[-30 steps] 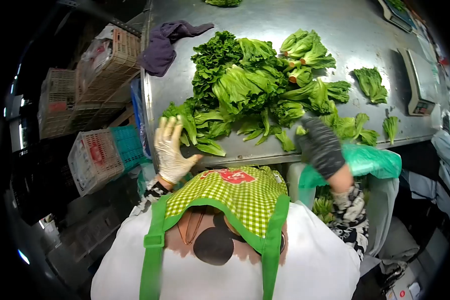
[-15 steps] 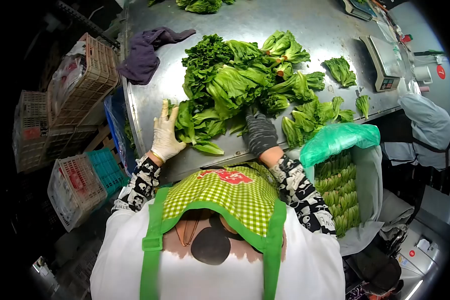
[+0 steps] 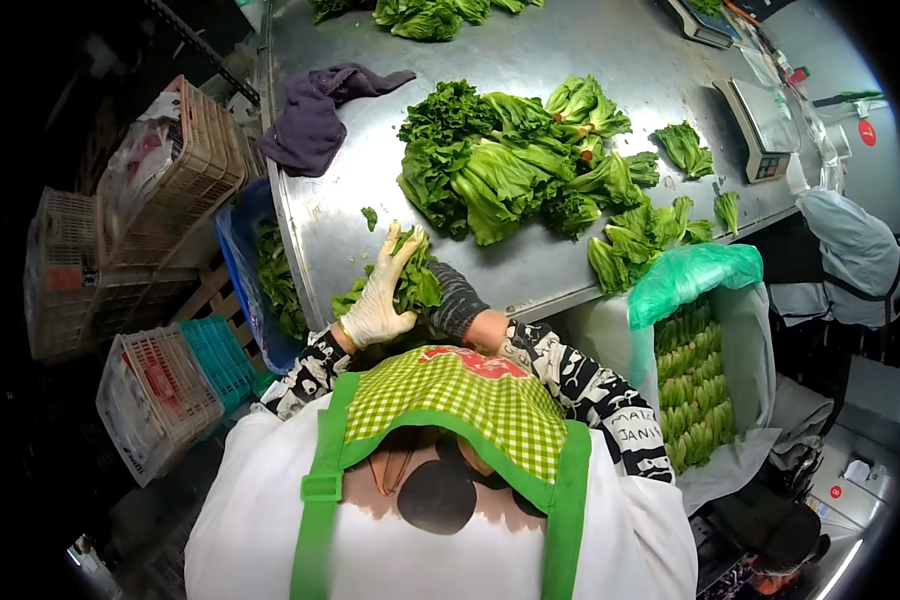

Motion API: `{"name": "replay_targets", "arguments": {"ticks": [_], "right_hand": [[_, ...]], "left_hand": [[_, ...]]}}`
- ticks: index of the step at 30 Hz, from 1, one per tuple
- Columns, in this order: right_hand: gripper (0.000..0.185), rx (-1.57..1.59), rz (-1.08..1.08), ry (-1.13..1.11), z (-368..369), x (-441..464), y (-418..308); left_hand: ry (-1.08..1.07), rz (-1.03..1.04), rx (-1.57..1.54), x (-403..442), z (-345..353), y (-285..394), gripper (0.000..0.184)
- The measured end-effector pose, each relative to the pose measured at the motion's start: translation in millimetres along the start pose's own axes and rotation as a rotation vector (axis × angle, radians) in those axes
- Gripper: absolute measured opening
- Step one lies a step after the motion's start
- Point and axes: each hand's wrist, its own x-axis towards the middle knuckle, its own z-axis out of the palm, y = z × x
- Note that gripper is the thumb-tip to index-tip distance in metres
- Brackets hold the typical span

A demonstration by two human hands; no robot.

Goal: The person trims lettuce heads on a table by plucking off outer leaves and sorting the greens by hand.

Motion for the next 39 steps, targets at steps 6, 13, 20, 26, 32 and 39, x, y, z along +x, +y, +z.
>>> {"name": "replay_targets", "arguments": {"ticks": [6, 13, 20, 26, 32, 39], "right_hand": [[0.048, 0.198, -0.073, -0.067, -15, 25, -27], [0.085, 0.321, 0.379, -0.263, -59, 52, -77], [0.083, 0.521, 0.211, -0.174, -75, 60, -80], [0.054, 0.313, 0.285, -0.057, -71, 33, -37], [0.039, 0.187, 0.447, 0.113, -67, -10, 12], [0.044, -0.302, 0.485, 0.135, -79, -9, 37]], "left_hand": [[0.058, -0.076, 0.08, -15, -15, -4, 0.099], [0.382, -0.165, -0.119, -27, -14, -36, 0.062], [0.431, -0.282, -0.766, -64, -21, -82, 0.06], [0.865, -0.403, -0.593, -107, -95, -92, 0.039], [0.921, -0.292, 0.169, -118, -151, -118, 0.046], [0.554, -0.683, 0.707, -66, -129, -71, 0.112]]}}
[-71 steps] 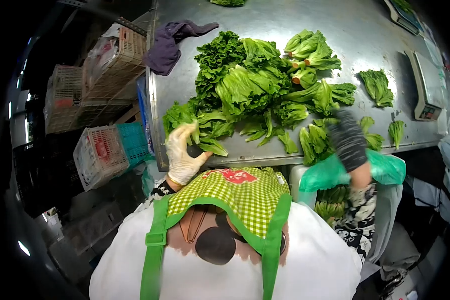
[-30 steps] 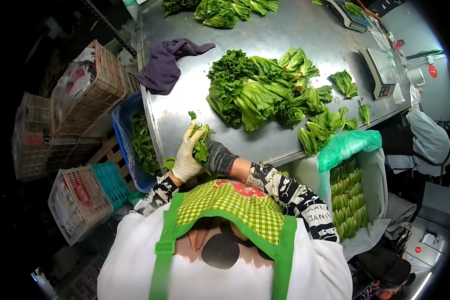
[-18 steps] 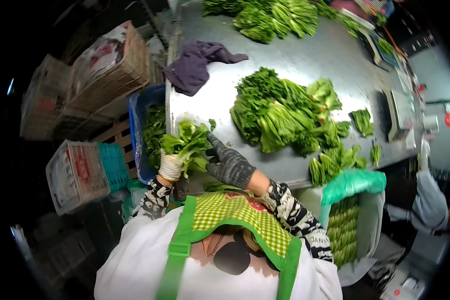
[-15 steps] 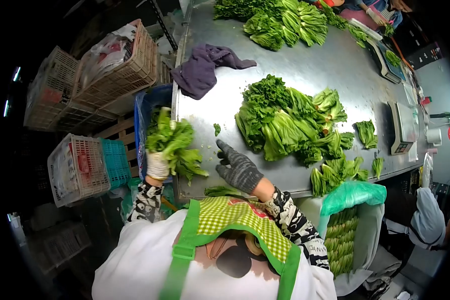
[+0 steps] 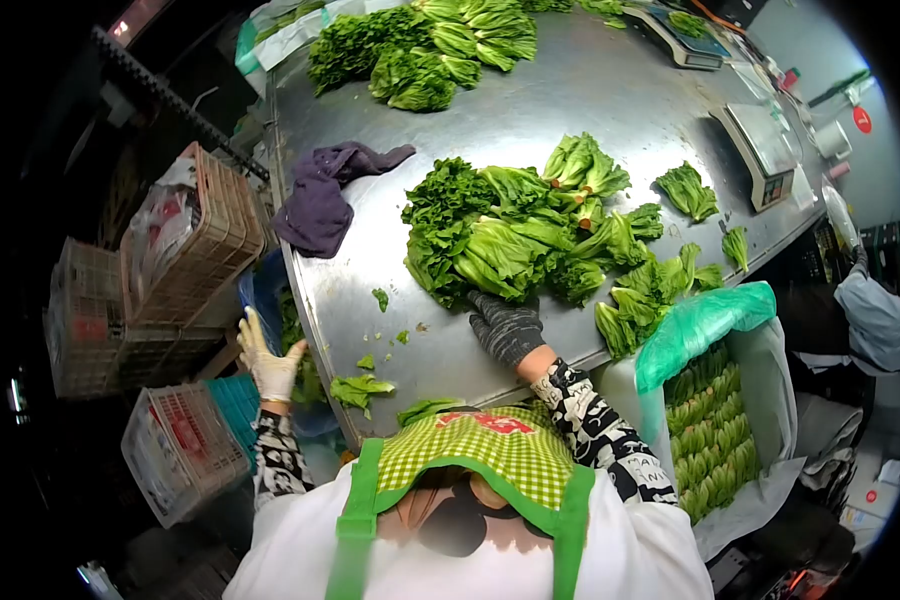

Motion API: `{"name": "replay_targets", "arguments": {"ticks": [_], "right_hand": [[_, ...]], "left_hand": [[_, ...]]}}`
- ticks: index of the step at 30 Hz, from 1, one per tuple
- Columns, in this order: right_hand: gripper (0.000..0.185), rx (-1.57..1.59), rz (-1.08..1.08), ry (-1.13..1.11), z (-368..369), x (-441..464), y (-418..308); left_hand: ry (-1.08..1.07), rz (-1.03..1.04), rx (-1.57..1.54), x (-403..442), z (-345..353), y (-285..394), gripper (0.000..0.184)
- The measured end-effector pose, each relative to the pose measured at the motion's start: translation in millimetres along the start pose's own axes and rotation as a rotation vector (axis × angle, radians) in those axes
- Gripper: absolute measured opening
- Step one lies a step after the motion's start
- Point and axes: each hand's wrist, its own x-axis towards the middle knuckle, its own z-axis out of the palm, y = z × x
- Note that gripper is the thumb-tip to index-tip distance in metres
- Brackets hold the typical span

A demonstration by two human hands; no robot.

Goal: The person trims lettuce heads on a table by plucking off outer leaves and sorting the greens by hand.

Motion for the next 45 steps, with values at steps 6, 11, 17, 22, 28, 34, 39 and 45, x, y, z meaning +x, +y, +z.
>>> {"name": "replay_targets", "arguments": {"ticks": [6, 11, 17, 22, 28, 34, 39, 45], "right_hand": [[0.056, -0.244, 0.135, 0.18, 46, 19, 20], [0.057, -0.168, 0.217, 0.109, 22, 32, 25], [0.049, -0.226, 0.283, -0.056, 38, 54, 58], [0.049, -0.244, 0.272, 0.191, 19, 86, 81], [0.043, -0.171, 0.173, 0.204, -15, 74, 77], [0.05, 0.045, 0.171, 0.086, -32, 30, 37], [0.054, -0.003, 0.223, 0.059, -37, -4, 25], [0.043, 0.305, 0.15, 0.082, -55, -29, 1]], "left_hand": [[-0.031, 0.587, -0.293, -5, 49, 129, 0.106], [-0.205, 0.778, -0.227, 14, 98, 206, 0.088], [-0.076, 0.771, -0.249, 29, 138, 243, 0.079], [-0.043, 0.706, -0.1, 37, 141, 269, 0.088], [-0.14, 0.677, -0.296, 32, 118, 267, 0.097], [-0.266, 0.162, -0.924, 26, 132, 238, 0.1], [-0.558, 0.046, -0.9, 25, 119, 226, 0.063], [-0.836, -0.604, -1.823, 5, 107, 198, 0.021]]}}
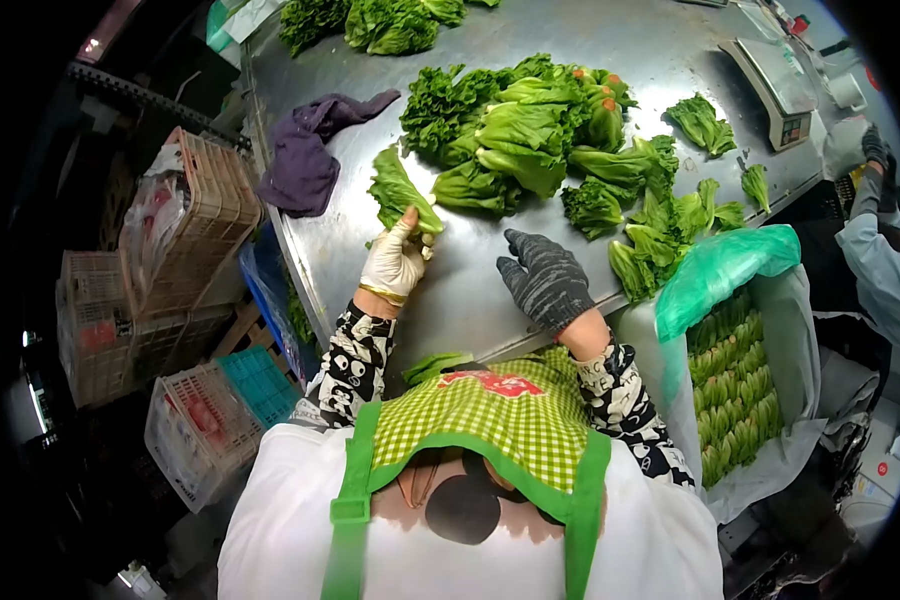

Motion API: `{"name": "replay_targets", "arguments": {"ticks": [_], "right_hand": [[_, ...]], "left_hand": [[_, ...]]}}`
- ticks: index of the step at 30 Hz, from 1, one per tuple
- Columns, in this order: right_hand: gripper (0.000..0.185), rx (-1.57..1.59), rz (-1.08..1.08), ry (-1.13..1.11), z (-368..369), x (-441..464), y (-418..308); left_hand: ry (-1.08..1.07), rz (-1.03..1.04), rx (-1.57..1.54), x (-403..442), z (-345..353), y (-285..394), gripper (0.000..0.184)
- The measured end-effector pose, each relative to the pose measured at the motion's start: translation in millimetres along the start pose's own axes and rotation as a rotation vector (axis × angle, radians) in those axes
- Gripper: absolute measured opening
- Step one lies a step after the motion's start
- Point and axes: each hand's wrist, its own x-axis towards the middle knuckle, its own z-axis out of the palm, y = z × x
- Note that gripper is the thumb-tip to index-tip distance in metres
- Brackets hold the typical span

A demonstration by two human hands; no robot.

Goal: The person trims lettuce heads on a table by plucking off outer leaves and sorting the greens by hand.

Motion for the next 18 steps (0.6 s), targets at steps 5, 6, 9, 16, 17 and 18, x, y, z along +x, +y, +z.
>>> {"name": "replay_targets", "arguments": {"ticks": [5, 6, 9, 16, 17, 18], "right_hand": [[0.029, 0.697, 0.048, -0.096, 19, 11, -21], [0.029, 0.815, 0.092, -0.135, 20, 13, -27], [0.028, 0.796, -0.051, -0.121, 46, 23, -29], [0.02, 0.628, 0.06, -0.199, 64, 31, -54], [0.019, 0.617, 0.087, -0.178, 66, 32, -55], [0.018, 0.607, 0.115, -0.155, 68, 33, -56]], "left_hand": [[-0.087, -0.062, -0.07, -24, -22, -12, 0.031], [-0.069, -0.061, -0.063, -27, -26, -14, 0.03], [-0.005, -0.042, -0.051, -46, -19, -13, 0.027], [0.064, 0.012, -0.057, -59, -24, -17, 0.017], [0.061, 0.021, -0.054, -57, -29, -18, 0.016], [0.055, 0.028, -0.05, -56, -31, -19, 0.016]]}}
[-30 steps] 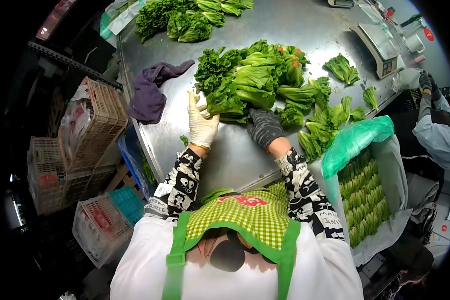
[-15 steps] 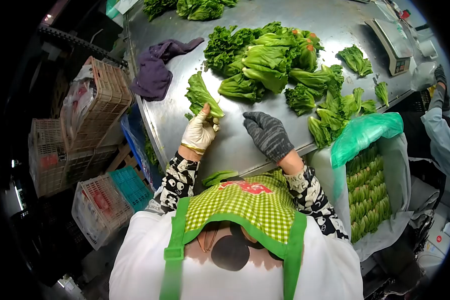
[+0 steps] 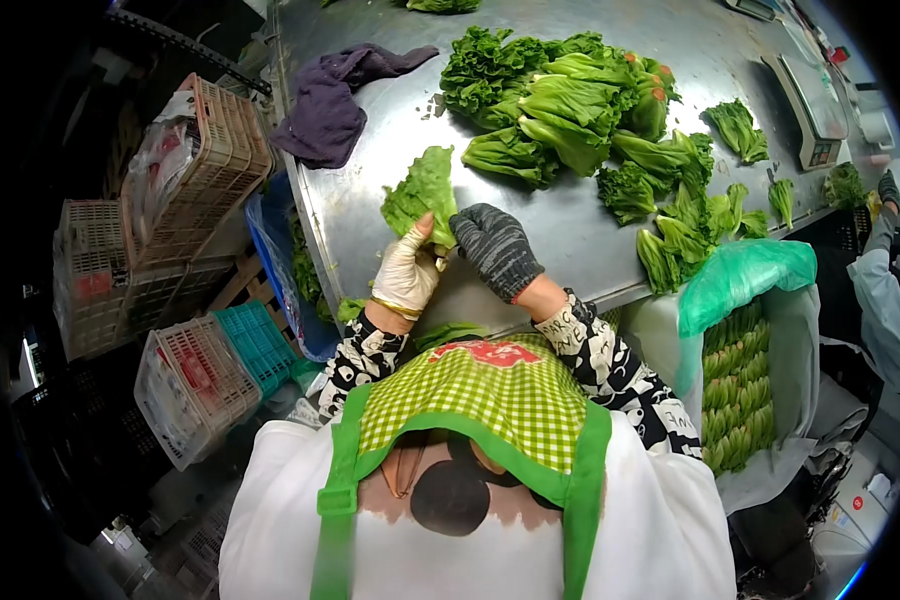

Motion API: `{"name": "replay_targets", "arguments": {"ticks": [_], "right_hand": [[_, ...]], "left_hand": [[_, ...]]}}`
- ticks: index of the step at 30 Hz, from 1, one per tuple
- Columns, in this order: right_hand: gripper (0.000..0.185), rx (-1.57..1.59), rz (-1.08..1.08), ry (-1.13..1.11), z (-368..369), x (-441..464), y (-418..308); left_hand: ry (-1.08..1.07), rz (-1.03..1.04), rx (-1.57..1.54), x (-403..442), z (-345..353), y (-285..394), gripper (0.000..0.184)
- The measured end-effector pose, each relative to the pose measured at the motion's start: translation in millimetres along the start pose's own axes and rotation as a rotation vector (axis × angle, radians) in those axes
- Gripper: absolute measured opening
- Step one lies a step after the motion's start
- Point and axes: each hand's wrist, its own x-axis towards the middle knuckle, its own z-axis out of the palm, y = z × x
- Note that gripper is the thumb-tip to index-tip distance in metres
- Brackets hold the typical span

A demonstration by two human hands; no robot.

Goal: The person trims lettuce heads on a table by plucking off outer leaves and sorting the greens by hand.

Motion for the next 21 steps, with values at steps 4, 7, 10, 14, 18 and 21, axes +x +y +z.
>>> {"name": "replay_targets", "arguments": {"ticks": [4, 7, 10, 14, 18, 21], "right_hand": [[0.016, 0.205, 0.016, 0.097, 2, 8, 13], [0.017, 0.141, -0.126, 0.134, 3, 15, 20], [0.016, 0.706, 0.238, 0.256, -1, 23, 25], [0.036, -0.088, -0.065, -0.027, 4, 1, 7], [0.049, -0.239, -0.18, -0.125, 13, -13, -28], [0.039, -0.139, -0.253, -0.062, 15, -5, -1]], "left_hand": [[0.099, 0.207, -0.026, -6, 18, -3, 0.012], [0.164, 0.268, -0.089, -12, 26, 2, 0.009], [0.172, 0.312, -0.103, -22, 15, 17, 0.013], [0.17, 0.265, -0.081, -23, 6, 28, 0.016], [0.213, 0.236, 0.094, -27, 13, 25, 0.019], [0.112, 0.135, 0.069, -26, 8, 19, 0.031]]}}
